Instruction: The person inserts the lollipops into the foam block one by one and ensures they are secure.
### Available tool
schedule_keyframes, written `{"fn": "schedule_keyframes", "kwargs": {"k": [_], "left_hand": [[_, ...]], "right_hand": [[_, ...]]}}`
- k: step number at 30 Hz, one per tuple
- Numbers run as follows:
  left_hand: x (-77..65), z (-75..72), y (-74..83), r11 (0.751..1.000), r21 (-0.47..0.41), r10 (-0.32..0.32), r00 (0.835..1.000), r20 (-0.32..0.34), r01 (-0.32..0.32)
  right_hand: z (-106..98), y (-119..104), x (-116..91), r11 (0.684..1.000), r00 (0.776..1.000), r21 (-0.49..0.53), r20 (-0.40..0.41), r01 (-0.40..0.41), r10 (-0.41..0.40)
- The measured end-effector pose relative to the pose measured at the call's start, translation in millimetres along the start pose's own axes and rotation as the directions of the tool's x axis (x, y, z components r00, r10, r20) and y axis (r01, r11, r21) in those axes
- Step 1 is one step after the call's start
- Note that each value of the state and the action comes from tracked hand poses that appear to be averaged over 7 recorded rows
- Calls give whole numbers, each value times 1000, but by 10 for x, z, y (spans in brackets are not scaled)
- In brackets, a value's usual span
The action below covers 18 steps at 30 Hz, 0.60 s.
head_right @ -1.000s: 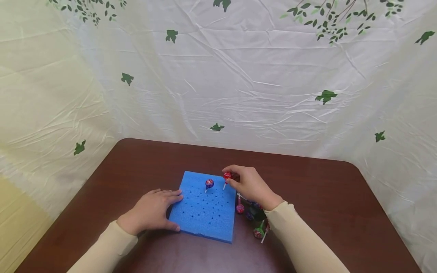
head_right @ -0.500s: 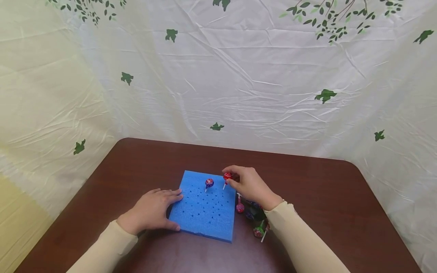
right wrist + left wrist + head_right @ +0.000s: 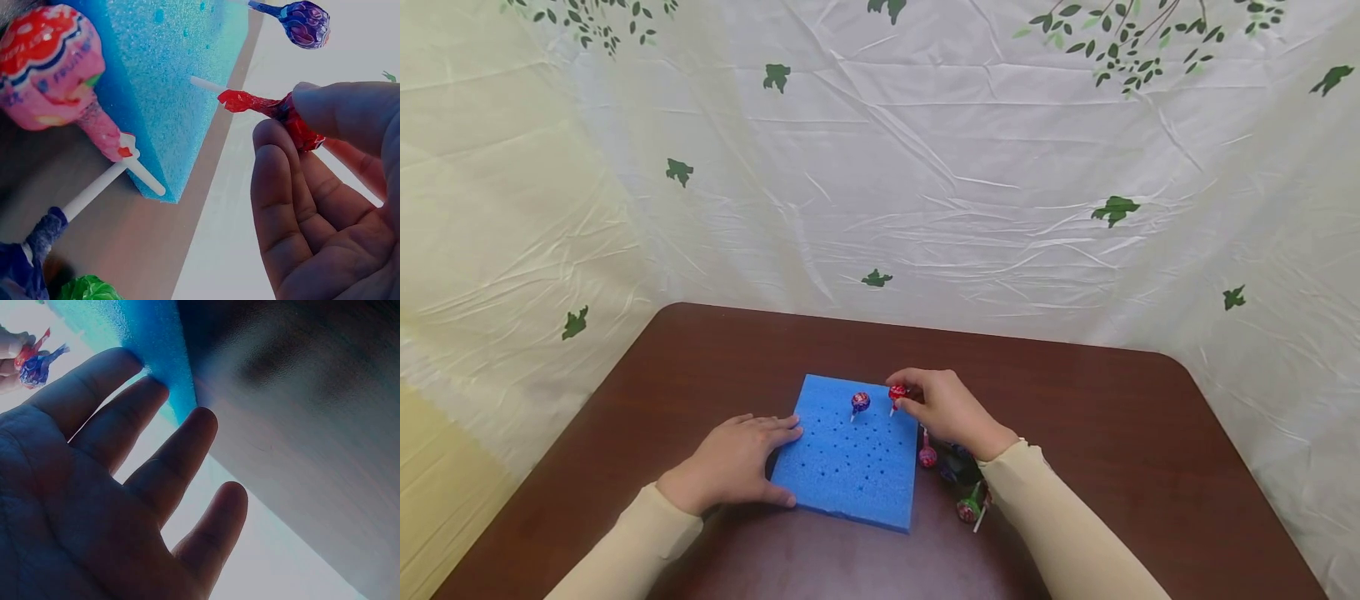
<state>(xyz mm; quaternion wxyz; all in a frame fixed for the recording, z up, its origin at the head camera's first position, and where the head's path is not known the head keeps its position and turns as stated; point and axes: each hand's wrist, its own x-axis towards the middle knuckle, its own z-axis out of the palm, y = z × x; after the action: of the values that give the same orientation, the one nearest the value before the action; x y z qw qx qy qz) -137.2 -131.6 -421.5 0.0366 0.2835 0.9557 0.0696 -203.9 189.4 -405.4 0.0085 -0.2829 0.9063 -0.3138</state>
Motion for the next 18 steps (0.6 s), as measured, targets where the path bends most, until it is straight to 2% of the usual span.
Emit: {"fn": "schedule_keyframes", "kwargs": {"k": [18], "left_hand": [[-3, -7, -1, 1000, 12, -5, 1000, 8, 5]], "right_hand": [[42, 12, 11, 1000, 1000, -6, 6, -4, 4]]}}
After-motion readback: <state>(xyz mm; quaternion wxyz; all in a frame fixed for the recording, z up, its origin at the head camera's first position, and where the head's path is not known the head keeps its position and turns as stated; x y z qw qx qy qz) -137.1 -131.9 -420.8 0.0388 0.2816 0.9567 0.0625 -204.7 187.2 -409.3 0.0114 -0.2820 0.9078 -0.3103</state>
